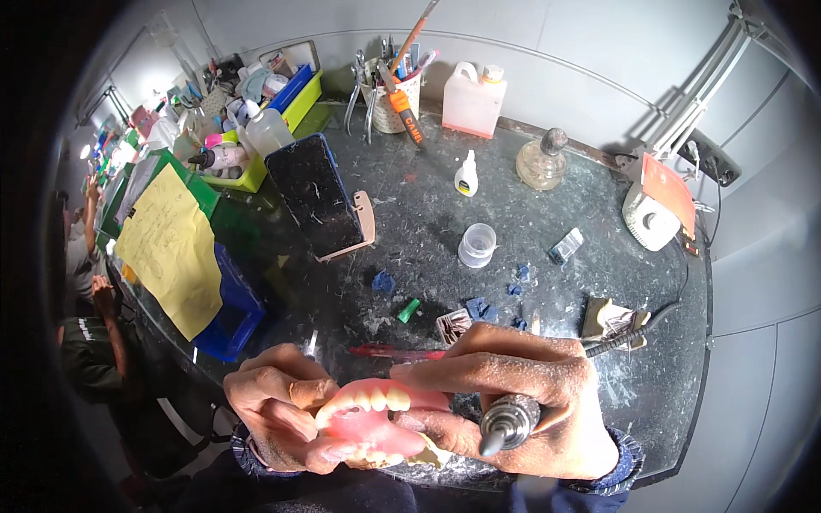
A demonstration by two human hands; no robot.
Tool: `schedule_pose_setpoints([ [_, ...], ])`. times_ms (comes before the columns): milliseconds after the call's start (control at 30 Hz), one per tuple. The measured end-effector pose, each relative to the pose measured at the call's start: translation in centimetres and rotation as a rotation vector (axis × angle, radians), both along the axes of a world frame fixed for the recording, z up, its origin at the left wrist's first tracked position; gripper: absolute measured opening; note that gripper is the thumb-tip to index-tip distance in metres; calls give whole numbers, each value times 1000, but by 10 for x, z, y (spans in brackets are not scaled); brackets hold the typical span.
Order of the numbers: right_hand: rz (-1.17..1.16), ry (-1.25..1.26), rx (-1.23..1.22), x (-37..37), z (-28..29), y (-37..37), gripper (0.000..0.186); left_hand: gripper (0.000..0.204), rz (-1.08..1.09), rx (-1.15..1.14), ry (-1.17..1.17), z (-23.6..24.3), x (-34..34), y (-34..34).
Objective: The person grinds a denture using a rotary tool, mounts it onto a dental cast to mark it with a pencil, trims around the edges with a carving blade, and grinds the denture again with the rotary tool.
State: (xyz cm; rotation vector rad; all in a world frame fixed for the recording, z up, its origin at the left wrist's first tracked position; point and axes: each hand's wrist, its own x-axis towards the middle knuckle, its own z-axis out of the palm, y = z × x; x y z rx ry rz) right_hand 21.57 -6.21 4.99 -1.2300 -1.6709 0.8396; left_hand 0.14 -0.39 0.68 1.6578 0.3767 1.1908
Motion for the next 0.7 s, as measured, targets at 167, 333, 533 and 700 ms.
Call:
schedule_pose_setpoints([
  [167, -10, 13, -39, 0, 2, -1, 31, 43, -80, -96, -107, -6, 0, -1],
  [333, -43, 7, -64, 0, 1, -3, 33, 40, -67, -118, -251, -8, 7, -5],
  [533, -34, 18, -92, 0, 1, 0, 34, 38, -77, -92, -165, -9, 6, -1],
  [700, -24, 32, -123, 0, 2, 1, 32, 39, -50, -73, -164, -7, 6, -1],
])
